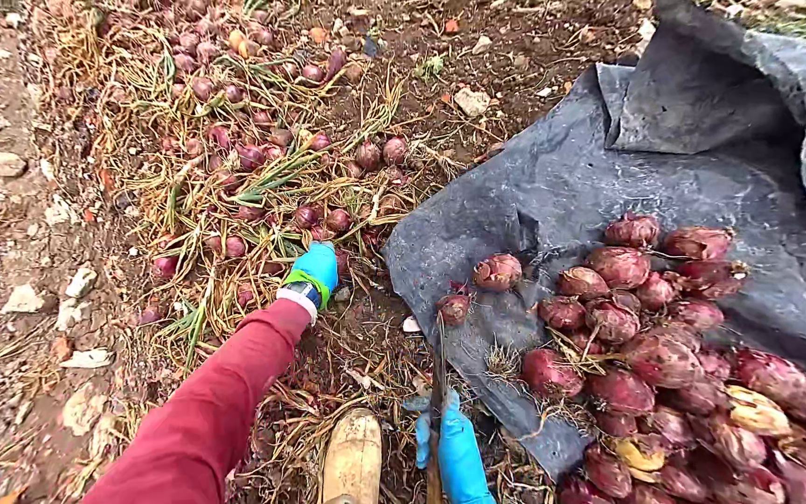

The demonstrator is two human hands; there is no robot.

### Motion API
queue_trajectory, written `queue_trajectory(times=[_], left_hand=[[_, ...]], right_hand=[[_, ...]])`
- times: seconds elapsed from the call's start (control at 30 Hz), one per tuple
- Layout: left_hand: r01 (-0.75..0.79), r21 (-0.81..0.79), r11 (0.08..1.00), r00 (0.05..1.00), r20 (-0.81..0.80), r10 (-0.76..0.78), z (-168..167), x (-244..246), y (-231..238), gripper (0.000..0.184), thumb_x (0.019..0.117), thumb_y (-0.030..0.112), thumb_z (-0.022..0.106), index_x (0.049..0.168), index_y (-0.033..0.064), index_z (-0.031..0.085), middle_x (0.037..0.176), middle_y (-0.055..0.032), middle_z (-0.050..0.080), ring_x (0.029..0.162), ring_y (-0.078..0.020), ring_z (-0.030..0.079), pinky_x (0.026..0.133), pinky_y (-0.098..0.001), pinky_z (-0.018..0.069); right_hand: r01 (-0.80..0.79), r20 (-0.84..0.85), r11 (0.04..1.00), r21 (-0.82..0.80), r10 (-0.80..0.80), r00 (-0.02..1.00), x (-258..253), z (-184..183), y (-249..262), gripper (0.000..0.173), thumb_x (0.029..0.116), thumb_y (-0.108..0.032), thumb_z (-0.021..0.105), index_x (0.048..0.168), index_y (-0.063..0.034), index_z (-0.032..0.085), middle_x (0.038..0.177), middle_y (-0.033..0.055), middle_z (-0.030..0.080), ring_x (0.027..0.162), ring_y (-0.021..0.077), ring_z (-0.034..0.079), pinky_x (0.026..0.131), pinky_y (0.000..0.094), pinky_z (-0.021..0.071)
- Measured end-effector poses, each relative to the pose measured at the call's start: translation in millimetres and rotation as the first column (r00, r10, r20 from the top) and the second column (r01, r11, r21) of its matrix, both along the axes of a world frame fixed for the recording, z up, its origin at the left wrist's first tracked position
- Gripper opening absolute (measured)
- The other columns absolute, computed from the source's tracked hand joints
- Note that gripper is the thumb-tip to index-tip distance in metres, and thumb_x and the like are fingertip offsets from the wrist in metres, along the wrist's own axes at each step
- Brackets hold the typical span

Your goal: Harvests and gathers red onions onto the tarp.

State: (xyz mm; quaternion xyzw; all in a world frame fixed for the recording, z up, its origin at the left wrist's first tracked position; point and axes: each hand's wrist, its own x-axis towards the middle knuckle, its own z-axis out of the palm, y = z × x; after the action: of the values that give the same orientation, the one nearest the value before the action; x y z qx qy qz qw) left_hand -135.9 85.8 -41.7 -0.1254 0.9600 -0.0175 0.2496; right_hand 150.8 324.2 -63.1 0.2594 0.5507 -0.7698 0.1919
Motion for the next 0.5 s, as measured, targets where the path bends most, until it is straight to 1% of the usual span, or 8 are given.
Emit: queue_trajectory(times=[0.07, 0.1, 0.2, 0.27, 0.33, 0.37, 0.43, 0.5], left_hand=[[0.039, -0.032, 0.999, 0.999, 0.034, -0.038, -6, 11, -4, 0.077, 0.0833, 0.011, 0.077, 0.152, 0.0062, 0.042, 0.145, -0.0295, 0.050, 0.100, -0.0504, 0.069, 0.079, -0.0676, 0.0588], [0.048, -0.034, 0.998, 0.998, 0.034, -0.047, -8, 11, -6, 0.077, 0.0847, 0.011, 0.075, 0.153, 0.0067, 0.041, 0.144, -0.0285, 0.052, 0.100, -0.0502, 0.069, 0.079, -0.0682, 0.0583], [0.083, 0.021, 0.996, 0.996, 0.025, -0.083, -4, 10, -22, 0.062, 0.0819, 0.027, 0.081, 0.137, 0.0101, 0.057, 0.132, -0.0221, 0.063, 0.103, -0.0460, 0.069, 0.082, -0.0700, 0.0565], [0.130, 0.058, 0.990, 0.991, 0.020, -0.131, 5, 29, -33, 0.061, 0.0803, 0.033, 0.084, 0.135, 0.0158, 0.061, 0.128, -0.0178, 0.067, 0.105, -0.0431, 0.070, 0.083, -0.0696, 0.0565], [0.139, 0.089, 0.986, 0.989, 0.033, -0.143, 21, 60, -44, 0.062, 0.0803, 0.040, 0.086, 0.134, 0.0195, 0.062, 0.123, -0.0144, 0.070, 0.106, -0.0404, 0.070, 0.085, -0.0687, 0.0562], [0.140, 0.111, 0.984, 0.988, 0.051, -0.146, 28, 83, -48, 0.062, 0.0788, 0.044, 0.088, 0.130, 0.0188, 0.064, 0.118, -0.0138, 0.072, 0.104, -0.0395, 0.071, 0.085, -0.0681, 0.0560], [0.184, 0.127, 0.975, 0.962, 0.178, -0.205, 20, 132, -56, 0.068, 0.0726, 0.058, 0.087, 0.127, 0.0222, 0.066, 0.114, -0.0076, 0.073, 0.104, -0.0328, 0.072, 0.087, -0.0637, 0.0578], [0.195, 0.213, 0.957, 0.900, 0.349, -0.261, -4, 189, -59, 0.074, 0.0714, 0.063, 0.084, 0.128, 0.0192, 0.066, 0.121, -0.0084, 0.072, 0.112, -0.0328, 0.069, 0.095, -0.0640, 0.0549]], right_hand=[[-0.040, -0.001, 0.999, -0.013, 0.040, 0.999, -1, 2, -3, 0.087, 0.1029, -0.070, 0.016, 0.107, -0.0011, 0.069, 0.058, 0.0103, 0.059, 0.040, 0.0214, 0.055, 0.037, 0.0378, 0.0519], [-0.057, -0.006, 0.998, -0.003, 0.057, 0.998, -3, 3, -2, 0.086, 0.1025, -0.071, 0.017, 0.106, -0.0022, 0.069, 0.058, 0.0101, 0.060, 0.041, 0.0215, 0.056, 0.038, 0.0377, 0.0522], [-0.064, -0.021, 0.998, 0.022, 0.064, 0.998, 0, 6, 2, 0.085, 0.1028, -0.069, 0.018, 0.109, -0.0011, 0.068, 0.058, 0.0097, 0.060, 0.041, 0.0217, 0.056, 0.038, 0.0381, 0.0527], [-0.047, -0.032, 0.998, 0.042, 0.048, 0.998, 6, 7, 13, 0.088, 0.1016, -0.072, 0.016, 0.109, 0.0002, 0.067, 0.058, 0.0106, 0.060, 0.041, 0.0223, 0.057, 0.038, 0.0385, 0.0530], [-0.010, -0.028, 0.999, 0.040, 0.011, 1.000, 14, 5, 20, 0.090, 0.1004, -0.073, 0.013, 0.108, -0.0004, 0.065, 0.057, 0.0106, 0.060, 0.041, 0.0220, 0.057, 0.038, 0.0383, 0.0528], [0.004, -0.010, 0.999, 0.032, -0.004, 1.000, 20, 3, 23, 0.091, 0.1013, -0.071, 0.009, 0.109, -0.0001, 0.065, 0.057, 0.0109, 0.059, 0.041, 0.0221, 0.057, 0.038, 0.0384, 0.0529], [0.014, 0.016, 1.000, 0.018, -0.014, 1.000, 31, -1, 25, 0.094, 0.1013, -0.070, 0.005, 0.111, 0.0008, 0.066, 0.058, 0.0120, 0.059, 0.041, 0.0226, 0.057, 0.038, 0.0387, 0.0527], [0.001, 0.021, 1.000, 0.022, -0.001, 1.000, 39, -4, 23, 0.096, 0.1007, -0.071, 0.004, 0.113, 0.0012, 0.067, 0.057, 0.0122, 0.059, 0.041, 0.0225, 0.056, 0.038, 0.0388, 0.0522]])
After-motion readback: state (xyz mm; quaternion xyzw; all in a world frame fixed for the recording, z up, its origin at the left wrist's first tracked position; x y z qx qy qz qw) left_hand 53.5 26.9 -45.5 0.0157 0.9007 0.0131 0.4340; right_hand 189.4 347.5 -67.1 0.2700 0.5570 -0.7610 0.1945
